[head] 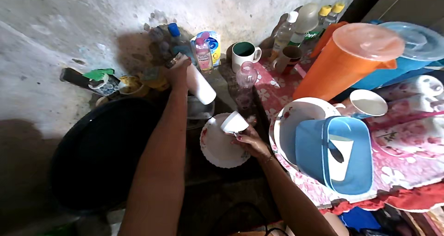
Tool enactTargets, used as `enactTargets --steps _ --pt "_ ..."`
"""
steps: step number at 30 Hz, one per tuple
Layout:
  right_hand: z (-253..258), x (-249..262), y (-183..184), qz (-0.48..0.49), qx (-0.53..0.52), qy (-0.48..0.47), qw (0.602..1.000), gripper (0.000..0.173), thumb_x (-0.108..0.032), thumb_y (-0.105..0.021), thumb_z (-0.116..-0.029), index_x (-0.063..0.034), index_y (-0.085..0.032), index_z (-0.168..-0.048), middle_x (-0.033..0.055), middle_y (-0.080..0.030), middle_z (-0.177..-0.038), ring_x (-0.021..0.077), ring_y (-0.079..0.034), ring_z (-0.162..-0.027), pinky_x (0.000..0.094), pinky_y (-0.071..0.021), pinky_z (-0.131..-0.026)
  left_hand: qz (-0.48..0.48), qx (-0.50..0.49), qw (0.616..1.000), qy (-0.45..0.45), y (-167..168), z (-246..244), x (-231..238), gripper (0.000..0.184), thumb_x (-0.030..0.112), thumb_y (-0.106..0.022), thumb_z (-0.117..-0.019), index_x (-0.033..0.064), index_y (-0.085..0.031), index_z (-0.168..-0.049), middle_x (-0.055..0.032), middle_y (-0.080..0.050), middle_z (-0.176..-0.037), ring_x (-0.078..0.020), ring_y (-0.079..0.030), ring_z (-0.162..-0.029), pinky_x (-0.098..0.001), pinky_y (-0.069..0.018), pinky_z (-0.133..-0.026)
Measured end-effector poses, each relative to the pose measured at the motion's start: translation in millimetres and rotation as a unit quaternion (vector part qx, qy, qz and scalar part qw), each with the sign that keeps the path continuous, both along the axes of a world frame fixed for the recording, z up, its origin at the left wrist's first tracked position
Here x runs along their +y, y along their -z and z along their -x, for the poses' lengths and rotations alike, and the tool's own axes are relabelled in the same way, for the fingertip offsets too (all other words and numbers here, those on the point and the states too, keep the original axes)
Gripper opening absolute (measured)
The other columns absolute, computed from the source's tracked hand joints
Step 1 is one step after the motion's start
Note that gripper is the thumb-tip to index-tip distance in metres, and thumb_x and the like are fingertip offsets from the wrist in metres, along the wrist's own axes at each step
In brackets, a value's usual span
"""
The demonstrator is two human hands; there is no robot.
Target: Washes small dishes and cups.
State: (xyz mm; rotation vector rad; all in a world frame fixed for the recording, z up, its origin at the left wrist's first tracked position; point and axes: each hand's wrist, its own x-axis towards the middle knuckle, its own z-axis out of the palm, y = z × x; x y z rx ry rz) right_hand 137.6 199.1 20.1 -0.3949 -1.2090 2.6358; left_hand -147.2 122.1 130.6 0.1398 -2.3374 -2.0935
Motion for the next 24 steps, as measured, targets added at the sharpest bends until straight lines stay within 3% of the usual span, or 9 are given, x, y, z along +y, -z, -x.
enactTargets --steps 2,4,7,9,11,15,18,21,24 --pt "-1.3 -3.2 -2.0 -0.052 -0.013 -0.012 0.999 0.104 -0.013 -0.078 -0.0735 -0.0035 -0.016 -0.156 0.0127 -0.063 -0.127 0.0251 -0.070 -0.105 0.0390 -0.0640 -0.074 0.024 -0.001 1.000 0.017 -5.6 4.1 -5.1 0.105 0.020 -0.090 -0.0747 -0.0005 -0.027 -0.155 -0.0251 -0.047 -0.147 -0.0332 -0.049 -0.135 -0.0491 -0.0463 -0.108" --pt "-5.4 -8.6 -10.6 -0.117 -0.045 -0.018 0.992 0.098 -0.012 -0.076 -0.0744 -0.0012 -0.022 -0.156 0.0159 -0.063 -0.127 0.0274 -0.072 -0.101 0.0418 -0.0646 -0.073 0.046 0.017 0.998 0.039 -7.2 10.9 -11.0 0.105 0.018 -0.092 -0.0703 0.0004 -0.031 -0.154 -0.0236 -0.049 -0.146 -0.0319 -0.050 -0.134 -0.0475 -0.0471 -0.108" --pt "-19.2 -14.5 -33.1 -0.294 -0.086 -0.068 0.949 0.084 -0.002 -0.077 -0.0788 0.0047 -0.037 -0.152 0.0214 -0.057 -0.138 0.0227 -0.069 -0.107 0.0371 -0.0624 -0.085 0.067 0.038 0.994 0.075 -5.9 20.6 -17.0 0.105 0.017 -0.093 -0.0680 0.0005 -0.033 -0.152 -0.0245 -0.051 -0.144 -0.0328 -0.052 -0.132 -0.0485 -0.0477 -0.107" --pt "-31.7 -14.0 -57.7 -0.430 -0.112 -0.137 0.885 0.084 -0.006 -0.083 -0.0779 0.0035 -0.043 -0.151 0.0218 -0.057 -0.143 0.0201 -0.064 -0.121 0.0330 -0.0545 -0.102 0.062 0.040 0.993 0.090 -4.1 19.7 -20.1 0.108 0.017 -0.092 -0.0676 0.0011 -0.029 -0.154 -0.0247 -0.050 -0.145 -0.0331 -0.052 -0.132 -0.0491 -0.0481 -0.107" --pt "-45.9 -11.9 -89.8 -0.530 -0.126 -0.214 0.811 0.083 -0.011 -0.085 -0.0780 0.0015 -0.047 -0.150 0.0235 -0.058 -0.141 0.0265 -0.061 -0.127 0.0394 -0.0492 -0.109 0.055 0.036 0.994 0.092 0.2 21.0 -22.0 0.110 0.017 -0.092 -0.0666 0.0016 -0.028 -0.155 -0.0245 -0.049 -0.145 -0.0334 -0.053 -0.132 -0.0502 -0.0484 -0.106" --pt "-62.2 -14.5 -148.0 -0.605 -0.261 -0.437 0.612 0.083 -0.021 -0.086 -0.0795 -0.0060 -0.046 -0.151 0.0264 -0.061 -0.133 0.0423 -0.060 -0.123 0.0615 -0.0468 -0.102 0.043 0.032 0.994 0.091 -0.7 24.3 -25.9 0.111 0.019 -0.092 -0.0657 0.0024 -0.028 -0.155 -0.0220 -0.048 -0.147 -0.0299 -0.052 -0.133 -0.0465 -0.0480 -0.107" --pt "-57.0 -30.7 -159.8 -0.601 -0.351 -0.536 0.478 0.075 -0.033 -0.083 -0.0851 -0.0016 -0.050 -0.145 0.0291 -0.062 -0.125 0.0470 -0.060 -0.117 0.0651 -0.0472 -0.095 0.031 0.044 0.994 0.096 -2.7 24.2 -28.4 0.114 0.015 -0.091 -0.0671 0.0025 -0.023 -0.157 -0.0215 -0.043 -0.153 -0.0285 -0.047 -0.138 -0.0433 -0.0446 -0.111" --pt "-49.5 -39.5 -150.7 -0.611 -0.374 -0.538 0.445 0.069 -0.049 -0.075 -0.0904 0.0050 -0.060 -0.131 0.0302 -0.064 -0.123 0.0479 -0.060 -0.117 0.0665 -0.0457 -0.096 0.024 0.055 0.994 0.096 -2.6 24.3 -29.8 0.112 0.011 -0.091 -0.0647 0.0020 -0.026 -0.155 -0.0210 -0.046 -0.149 -0.0271 -0.050 -0.136 -0.0417 -0.0468 -0.110" --pt "-47.7 -42.1 -144.4 -0.627 -0.367 -0.505 0.467 0.072 -0.057 -0.065 -0.0958 0.0051 -0.060 -0.132 0.0300 -0.059 -0.131 0.0468 -0.058 -0.122 0.0650 -0.0444 -0.099 0.006 0.071 0.992 0.102 -3.4 21.4 -29.8 0.107 0.006 -0.090 -0.0649 0.0001 -0.028 -0.153 -0.0218 -0.048 -0.146 -0.0265 -0.052 -0.133 -0.0400 -0.0481 -0.108"
